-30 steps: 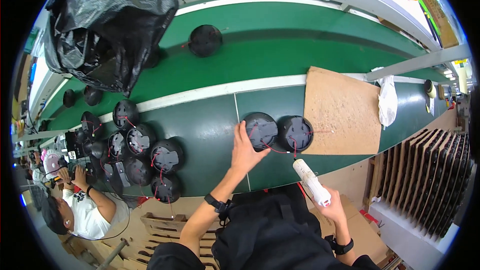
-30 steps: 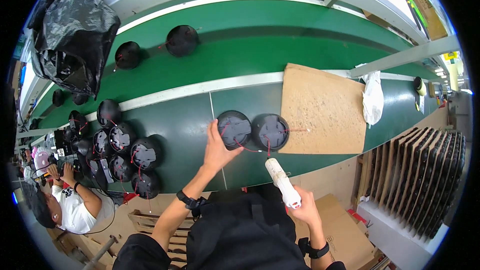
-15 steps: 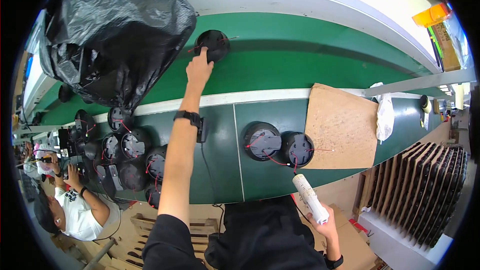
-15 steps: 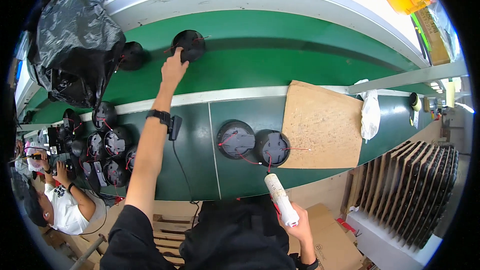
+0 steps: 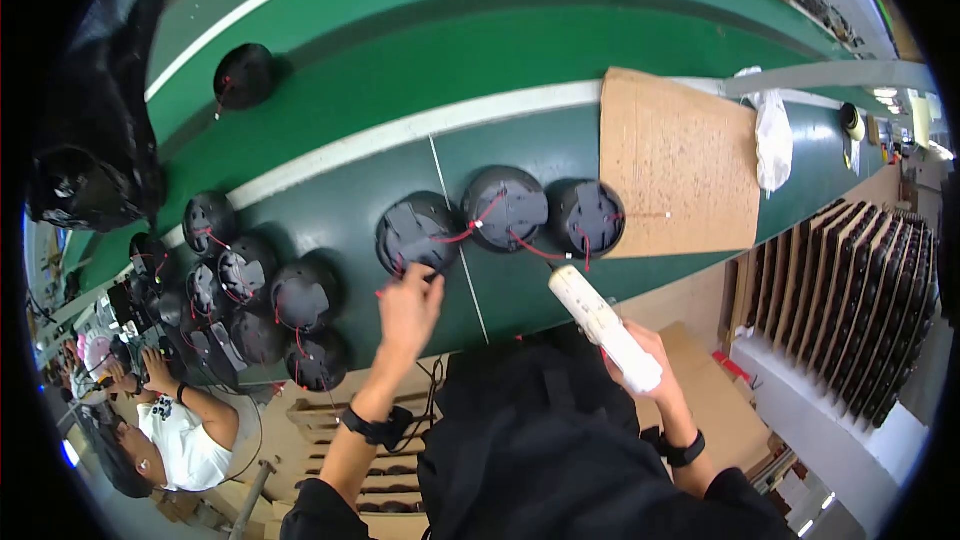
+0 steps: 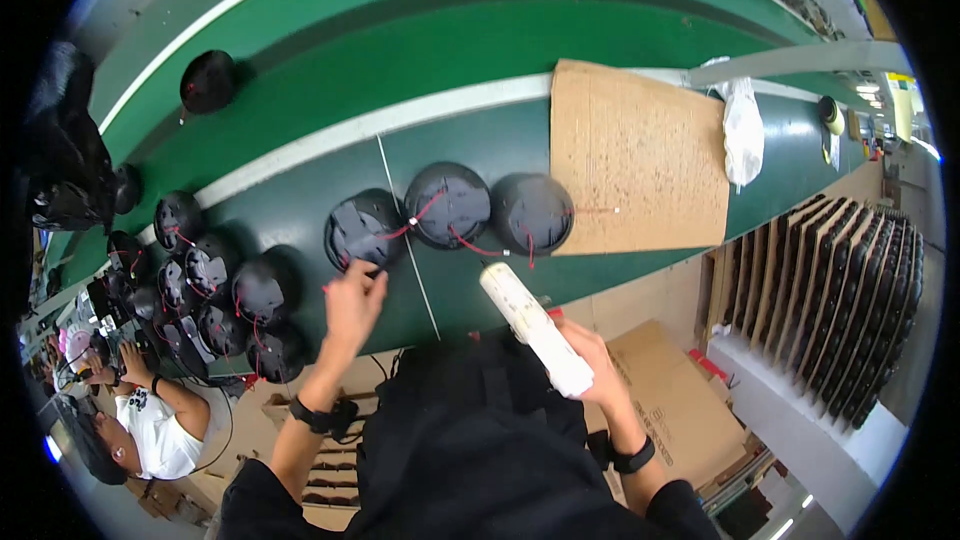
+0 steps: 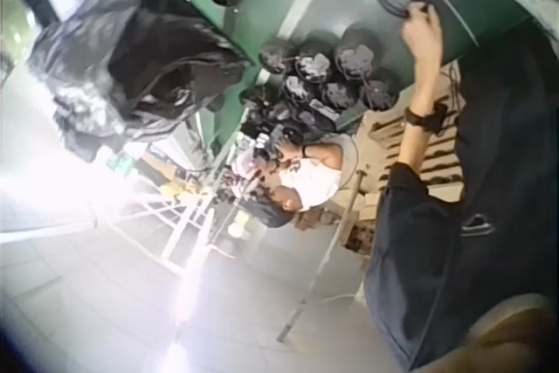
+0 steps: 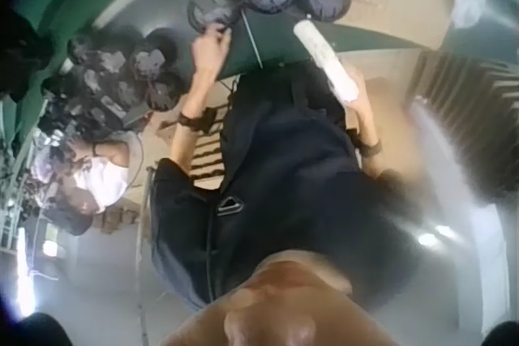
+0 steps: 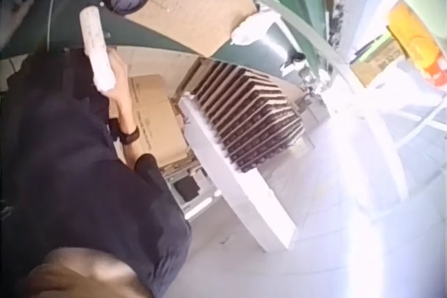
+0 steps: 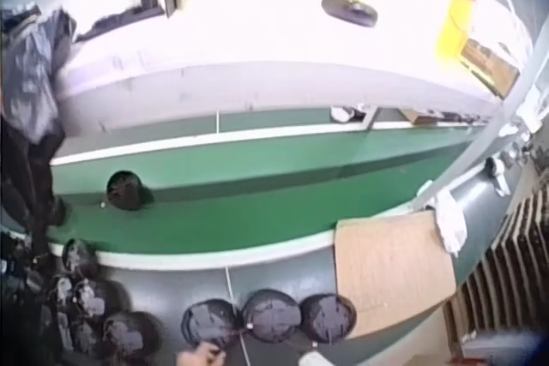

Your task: Applying hot glue to plastic components on an assembly line and moving items.

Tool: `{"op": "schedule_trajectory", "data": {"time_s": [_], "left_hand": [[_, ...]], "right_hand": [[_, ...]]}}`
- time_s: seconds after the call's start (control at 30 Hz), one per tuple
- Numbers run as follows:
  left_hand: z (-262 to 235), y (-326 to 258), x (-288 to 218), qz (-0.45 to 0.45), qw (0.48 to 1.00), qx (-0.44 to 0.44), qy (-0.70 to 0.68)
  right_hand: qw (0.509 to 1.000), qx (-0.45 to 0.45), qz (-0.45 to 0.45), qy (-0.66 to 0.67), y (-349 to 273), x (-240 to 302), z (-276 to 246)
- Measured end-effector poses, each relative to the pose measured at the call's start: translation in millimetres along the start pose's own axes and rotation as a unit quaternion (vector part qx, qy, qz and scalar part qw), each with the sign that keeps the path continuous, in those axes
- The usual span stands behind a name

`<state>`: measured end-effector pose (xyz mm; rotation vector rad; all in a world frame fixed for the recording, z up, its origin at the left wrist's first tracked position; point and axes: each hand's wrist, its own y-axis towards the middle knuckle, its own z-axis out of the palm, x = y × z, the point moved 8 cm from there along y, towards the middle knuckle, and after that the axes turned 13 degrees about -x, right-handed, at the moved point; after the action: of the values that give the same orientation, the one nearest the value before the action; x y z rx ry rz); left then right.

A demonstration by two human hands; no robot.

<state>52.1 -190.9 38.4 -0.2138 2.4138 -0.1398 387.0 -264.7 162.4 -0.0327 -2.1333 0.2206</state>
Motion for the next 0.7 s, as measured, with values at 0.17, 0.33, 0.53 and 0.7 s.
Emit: {"op": "schedule_trajectory", "data": {"time_s": [0.17,0.33,0.53,0.7], "left_hand": [[16.3,-72.9,-58.9,-0.125,0.956,0.203,-0.172],[-26.8,-29.5,-46.5,-0.067,0.994,0.054,-0.063],[-60.4,-17.3,-33.5,0.074,0.995,-0.058,-0.030],[-29.2,-14.5,-24.0,0.041,0.967,0.247,-0.045]], "right_hand": [[0.996,0.047,-0.023,0.067,23.1,29.2,9.3],[0.996,0.063,-0.016,0.053,1.7,15.1,12.9],[0.986,0.166,-0.023,0.010,-6.9,16.6,52.4],[0.964,0.242,-0.062,-0.091,7.7,12.5,84.7]]}}
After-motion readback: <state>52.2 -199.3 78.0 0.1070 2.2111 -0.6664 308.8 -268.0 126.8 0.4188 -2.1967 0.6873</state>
